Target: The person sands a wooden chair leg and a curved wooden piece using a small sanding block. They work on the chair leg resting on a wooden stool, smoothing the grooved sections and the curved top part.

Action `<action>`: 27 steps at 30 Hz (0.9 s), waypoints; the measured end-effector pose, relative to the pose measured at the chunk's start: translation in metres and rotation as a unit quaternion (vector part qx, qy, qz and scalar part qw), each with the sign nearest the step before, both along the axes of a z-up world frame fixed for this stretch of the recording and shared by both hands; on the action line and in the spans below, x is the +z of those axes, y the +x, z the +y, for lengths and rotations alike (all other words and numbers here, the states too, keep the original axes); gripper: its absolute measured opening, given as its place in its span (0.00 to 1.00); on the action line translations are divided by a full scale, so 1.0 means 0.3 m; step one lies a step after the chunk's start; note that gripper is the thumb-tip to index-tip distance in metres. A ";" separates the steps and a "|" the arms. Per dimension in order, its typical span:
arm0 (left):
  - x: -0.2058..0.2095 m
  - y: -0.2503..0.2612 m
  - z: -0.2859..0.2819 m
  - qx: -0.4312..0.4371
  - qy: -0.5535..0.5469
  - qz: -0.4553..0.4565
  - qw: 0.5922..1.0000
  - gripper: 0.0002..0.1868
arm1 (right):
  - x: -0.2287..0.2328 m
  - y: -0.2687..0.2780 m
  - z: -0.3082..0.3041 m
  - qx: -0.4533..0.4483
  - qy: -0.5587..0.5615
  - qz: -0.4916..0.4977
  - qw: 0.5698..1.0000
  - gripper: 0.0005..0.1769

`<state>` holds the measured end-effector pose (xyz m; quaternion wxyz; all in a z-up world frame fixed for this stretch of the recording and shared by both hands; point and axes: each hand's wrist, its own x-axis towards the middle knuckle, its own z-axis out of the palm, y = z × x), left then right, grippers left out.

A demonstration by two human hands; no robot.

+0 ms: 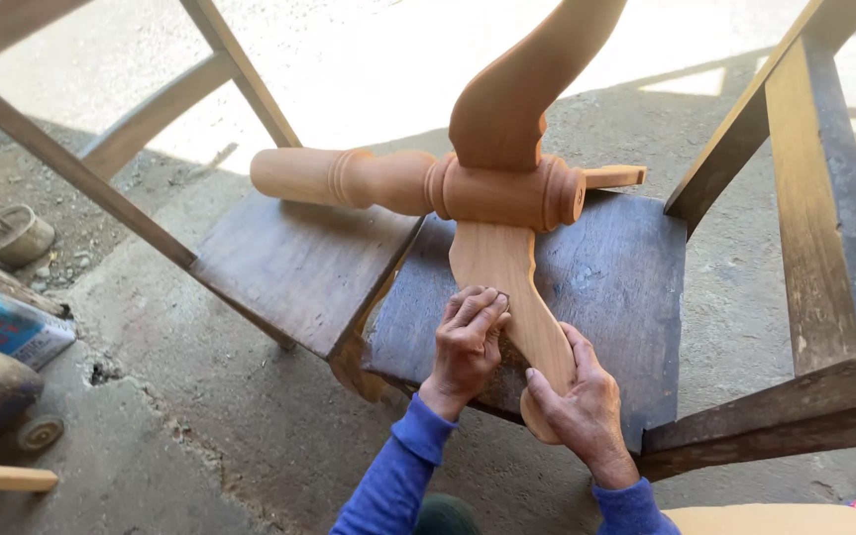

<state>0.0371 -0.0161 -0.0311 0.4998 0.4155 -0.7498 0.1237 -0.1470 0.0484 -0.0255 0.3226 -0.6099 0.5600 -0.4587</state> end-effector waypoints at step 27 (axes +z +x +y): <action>0.025 0.125 -0.086 0.031 -0.003 0.071 0.997 0.09 | 0.005 -0.001 0.000 0.006 0.027 -0.013 1.000 0.43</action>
